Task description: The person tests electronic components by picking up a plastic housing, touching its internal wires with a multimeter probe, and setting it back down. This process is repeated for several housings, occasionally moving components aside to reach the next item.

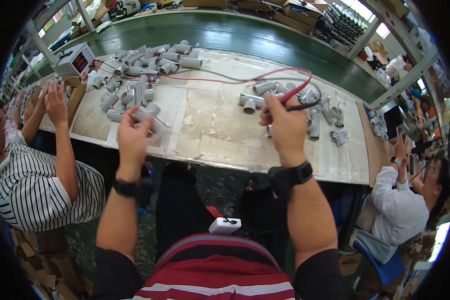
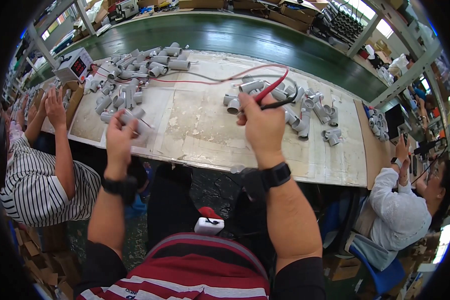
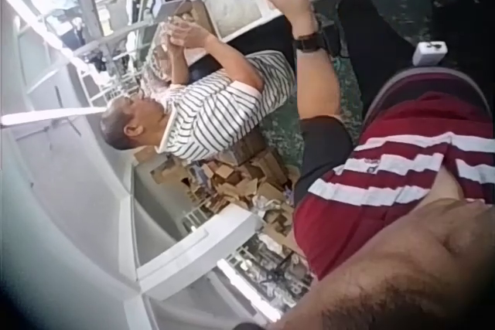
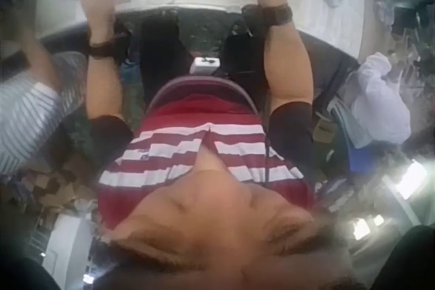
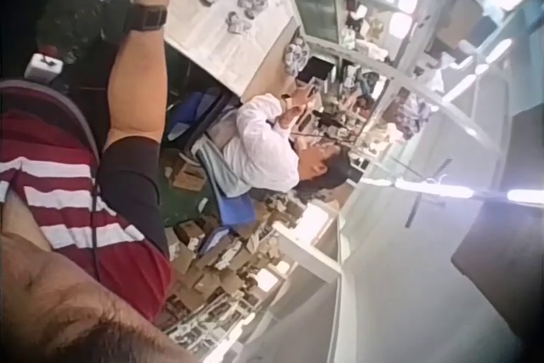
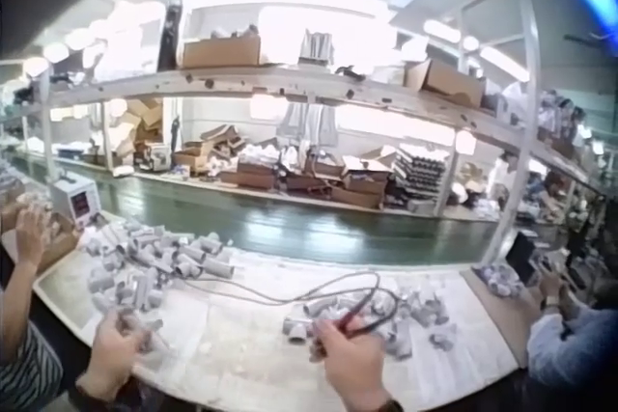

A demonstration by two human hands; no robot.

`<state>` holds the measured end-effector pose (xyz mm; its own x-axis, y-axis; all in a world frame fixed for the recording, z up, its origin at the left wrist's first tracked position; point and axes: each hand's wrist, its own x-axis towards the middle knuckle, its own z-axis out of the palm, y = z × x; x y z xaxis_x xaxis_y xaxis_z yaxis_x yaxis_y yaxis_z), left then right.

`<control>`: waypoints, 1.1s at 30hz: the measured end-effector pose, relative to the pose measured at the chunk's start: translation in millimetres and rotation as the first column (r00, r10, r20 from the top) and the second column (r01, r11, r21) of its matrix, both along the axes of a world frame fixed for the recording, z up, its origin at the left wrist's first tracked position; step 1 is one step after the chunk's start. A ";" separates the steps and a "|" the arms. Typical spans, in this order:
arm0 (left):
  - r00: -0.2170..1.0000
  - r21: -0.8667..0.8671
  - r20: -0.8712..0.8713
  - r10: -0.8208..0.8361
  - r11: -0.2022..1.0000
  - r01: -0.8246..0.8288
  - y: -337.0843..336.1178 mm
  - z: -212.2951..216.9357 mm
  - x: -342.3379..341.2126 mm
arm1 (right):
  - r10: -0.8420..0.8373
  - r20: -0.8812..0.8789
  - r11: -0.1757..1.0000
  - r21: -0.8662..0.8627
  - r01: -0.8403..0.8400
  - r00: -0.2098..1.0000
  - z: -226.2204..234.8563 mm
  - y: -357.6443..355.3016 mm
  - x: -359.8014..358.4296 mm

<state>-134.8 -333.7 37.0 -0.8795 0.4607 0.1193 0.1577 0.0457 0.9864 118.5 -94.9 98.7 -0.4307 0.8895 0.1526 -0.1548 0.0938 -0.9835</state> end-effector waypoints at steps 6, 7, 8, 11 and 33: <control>0.509 -0.322 -0.859 -0.048 0.825 -0.465 14.5 -2.6 -50.3 | -0.014 0.034 0.997 0.080 0.012 0.999 38.7 31.8 6.1; 0.525 -0.324 -0.847 -0.080 0.862 -0.391 25.7 6.6 -32.9 | -0.019 0.068 0.995 0.102 0.012 0.998 37.9 33.0 7.4; 0.537 -0.321 -0.836 -0.111 0.893 -0.316 43.4 16.2 -4.7 | -0.023 0.100 0.992 0.124 0.011 0.995 37.6 33.5 9.0; 0.580 -0.434 -0.667 -0.468 0.877 0.208 103.1 11.9 59.6 | -0.014 0.105 0.990 0.140 -0.001 0.994 35.5 30.7 12.6; 0.605 0.125 0.629 -0.488 0.832 0.541 56.9 24.4 96.1 | 0.163 0.012 0.980 -0.119 -0.161 0.987 -21.7 -26.9 8.9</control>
